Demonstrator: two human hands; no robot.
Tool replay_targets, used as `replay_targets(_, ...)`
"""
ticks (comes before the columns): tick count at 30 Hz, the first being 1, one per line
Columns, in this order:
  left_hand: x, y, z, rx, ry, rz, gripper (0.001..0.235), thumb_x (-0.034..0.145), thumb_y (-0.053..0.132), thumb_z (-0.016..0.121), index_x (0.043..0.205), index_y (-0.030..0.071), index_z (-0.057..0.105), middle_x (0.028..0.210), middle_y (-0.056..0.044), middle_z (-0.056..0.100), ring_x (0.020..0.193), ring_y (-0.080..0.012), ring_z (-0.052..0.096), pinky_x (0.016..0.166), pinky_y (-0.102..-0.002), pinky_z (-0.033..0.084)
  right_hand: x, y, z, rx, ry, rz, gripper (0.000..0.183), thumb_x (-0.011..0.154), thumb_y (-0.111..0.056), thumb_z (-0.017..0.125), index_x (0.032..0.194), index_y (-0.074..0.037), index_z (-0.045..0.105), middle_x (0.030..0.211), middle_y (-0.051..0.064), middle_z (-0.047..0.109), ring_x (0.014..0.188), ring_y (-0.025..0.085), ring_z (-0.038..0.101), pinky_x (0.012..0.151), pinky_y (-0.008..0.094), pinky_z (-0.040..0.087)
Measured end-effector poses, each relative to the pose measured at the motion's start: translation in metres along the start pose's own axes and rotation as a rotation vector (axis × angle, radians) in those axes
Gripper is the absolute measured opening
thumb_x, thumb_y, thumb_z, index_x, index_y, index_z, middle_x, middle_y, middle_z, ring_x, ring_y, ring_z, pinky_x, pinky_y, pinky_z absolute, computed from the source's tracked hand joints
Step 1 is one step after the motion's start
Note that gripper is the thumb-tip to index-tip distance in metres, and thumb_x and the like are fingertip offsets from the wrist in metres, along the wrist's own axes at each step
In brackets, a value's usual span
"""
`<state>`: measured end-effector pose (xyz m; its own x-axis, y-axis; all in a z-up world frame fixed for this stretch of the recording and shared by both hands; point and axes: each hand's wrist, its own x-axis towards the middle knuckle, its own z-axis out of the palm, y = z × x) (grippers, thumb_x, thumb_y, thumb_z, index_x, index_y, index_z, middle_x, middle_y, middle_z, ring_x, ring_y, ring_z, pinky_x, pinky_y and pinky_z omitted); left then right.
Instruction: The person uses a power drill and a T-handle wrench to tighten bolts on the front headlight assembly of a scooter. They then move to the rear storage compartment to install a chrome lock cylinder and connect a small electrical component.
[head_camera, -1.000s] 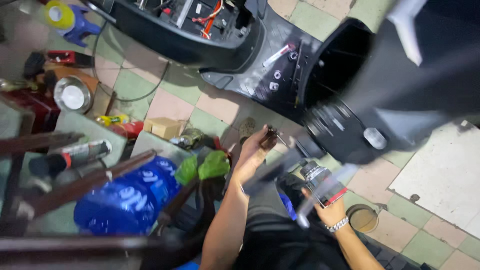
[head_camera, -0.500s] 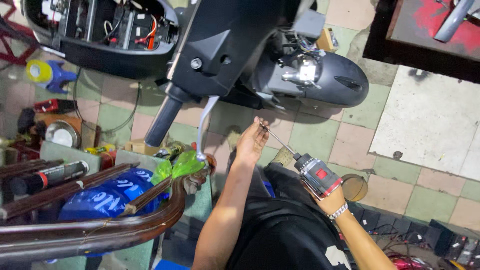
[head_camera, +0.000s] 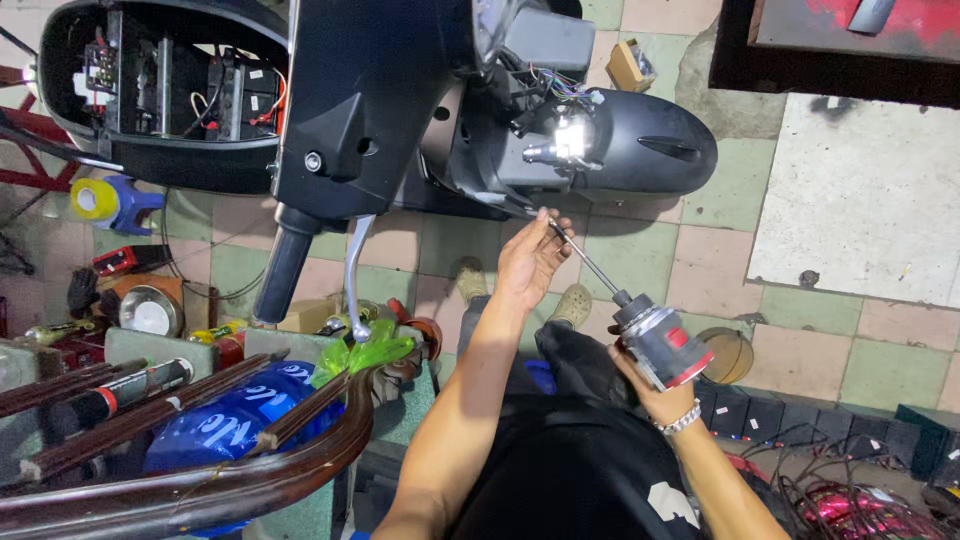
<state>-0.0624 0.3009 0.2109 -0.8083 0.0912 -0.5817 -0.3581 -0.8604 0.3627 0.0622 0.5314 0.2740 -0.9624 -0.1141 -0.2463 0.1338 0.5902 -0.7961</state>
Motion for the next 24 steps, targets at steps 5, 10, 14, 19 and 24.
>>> replay_targets(5, 0.020, 0.013, 0.036, 0.273, -0.003, 0.043, 0.038, 0.102, 0.031, 0.065, 0.122, -0.002, 0.068, 0.107, -0.014, 0.074, 0.086, -0.0183, 0.071, 0.076, -0.029, 0.058, 0.021, 0.007, 0.007, -0.264, 0.012, -0.181, 0.028, 0.084, -0.037, 0.078, 0.099, -0.014, 0.073, 0.088, 0.012, 0.073, 0.083, 0.034, 0.070, 0.075, 0.045, 0.055)
replay_targets(10, 0.046, 0.046, 0.055, 1.317, 0.129, 0.712, 0.062, 0.084, 0.009, 0.074, 0.141, 0.008, 0.052, 0.130, -0.014, 0.065, 0.112, -0.0282, 0.067, 0.093, -0.035, 0.055, 0.083, 0.007, 0.029, -0.385, 0.123, -0.155, 0.025, 0.091, -0.038, 0.075, 0.096, -0.014, 0.074, 0.092, 0.012, 0.074, 0.084, 0.036, 0.069, 0.073, 0.048, 0.054)
replay_targets(14, 0.081, 0.066, 0.060, 1.848, 0.014, 0.826, 0.094, 0.071, -0.006, 0.073, 0.155, 0.017, 0.039, 0.150, -0.013, 0.051, 0.134, -0.0350, 0.049, 0.112, -0.045, 0.040, 0.153, 0.003, 0.042, -0.495, 0.264, -0.254, 0.024, 0.096, -0.033, 0.076, 0.094, -0.010, 0.071, 0.090, 0.013, 0.071, 0.087, 0.036, 0.067, 0.077, 0.047, 0.054)
replay_targets(19, 0.110, 0.063, 0.058, 1.915, -0.084, 0.748, 0.091, 0.067, -0.005, 0.076, 0.149, 0.020, 0.046, 0.139, -0.011, 0.057, 0.126, -0.0324, 0.053, 0.103, -0.046, 0.041, 0.216, -0.010, 0.059, -0.020, 0.347, -0.075, 0.027, 0.092, -0.028, 0.083, 0.091, -0.005, 0.068, 0.082, 0.009, 0.068, 0.072, 0.027, 0.062, 0.069, 0.043, 0.051)
replay_targets(24, 0.121, 0.065, 0.063, 1.784, -0.125, 0.702, 0.080, 0.062, 0.005, 0.084, 0.135, 0.014, 0.051, 0.123, -0.013, 0.062, 0.114, -0.0370, 0.056, 0.097, -0.049, 0.043, 0.247, -0.020, 0.058, 0.120, 0.418, -0.166, 0.024, 0.092, -0.020, 0.085, 0.092, -0.003, 0.068, 0.083, 0.006, 0.067, 0.074, 0.021, 0.062, 0.069, 0.038, 0.052)
